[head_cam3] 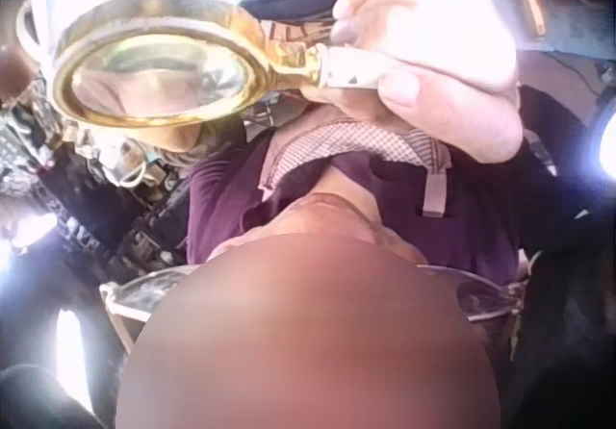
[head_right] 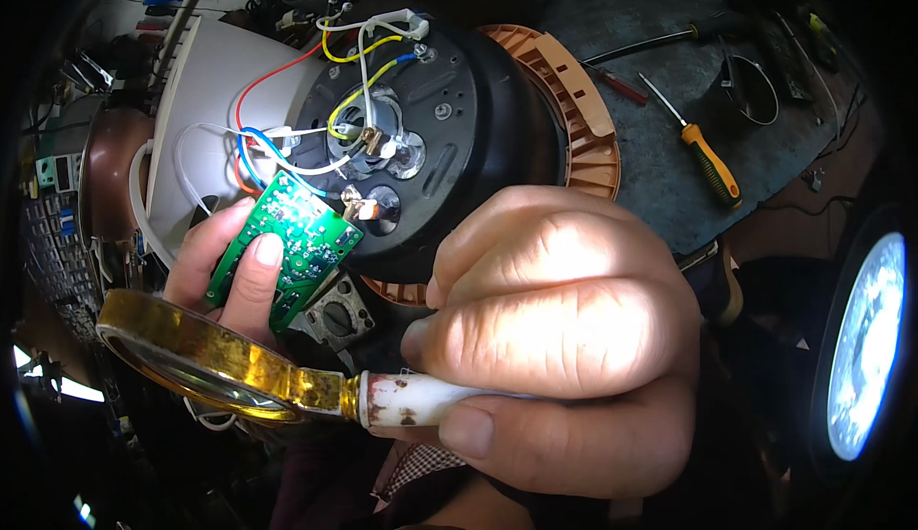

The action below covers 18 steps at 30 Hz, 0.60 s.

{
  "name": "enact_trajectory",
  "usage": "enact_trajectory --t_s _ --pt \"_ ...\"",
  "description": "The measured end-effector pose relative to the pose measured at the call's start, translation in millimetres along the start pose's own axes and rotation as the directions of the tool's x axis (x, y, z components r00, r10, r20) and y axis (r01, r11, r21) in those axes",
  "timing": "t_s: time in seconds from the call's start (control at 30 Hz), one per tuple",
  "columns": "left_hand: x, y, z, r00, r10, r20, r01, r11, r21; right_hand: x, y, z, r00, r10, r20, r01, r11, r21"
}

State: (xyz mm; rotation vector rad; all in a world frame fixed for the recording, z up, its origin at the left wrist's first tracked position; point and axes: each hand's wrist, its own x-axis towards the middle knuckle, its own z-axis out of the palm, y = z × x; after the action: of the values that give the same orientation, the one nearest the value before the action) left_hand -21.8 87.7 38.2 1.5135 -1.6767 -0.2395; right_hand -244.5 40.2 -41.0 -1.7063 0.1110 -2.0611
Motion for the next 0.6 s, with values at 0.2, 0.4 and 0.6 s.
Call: enact_trajectory --t_s 0.2,0.4,0.6 --pt "4.8 16.5 -8.2 0.955 -0.287 0.077 0.296 0.940 -0.169 -3.8 2.4 3.6 1.000 0.025 -0.002 -0.025 1.000 0.018" --pt "4.4 10.9 5.2 0.971 -0.240 -0.015 0.225 0.928 -0.296 6.4 -8.6 10.6 0.979 0.201 -0.015 -0.201 0.979 0.023" --pt "5.7 13.3 8.8 0.974 -0.221 -0.048 0.196 0.932 -0.306 -8.0 -3.5 -0.3 0.998 0.056 0.026 -0.057 0.998 0.005"
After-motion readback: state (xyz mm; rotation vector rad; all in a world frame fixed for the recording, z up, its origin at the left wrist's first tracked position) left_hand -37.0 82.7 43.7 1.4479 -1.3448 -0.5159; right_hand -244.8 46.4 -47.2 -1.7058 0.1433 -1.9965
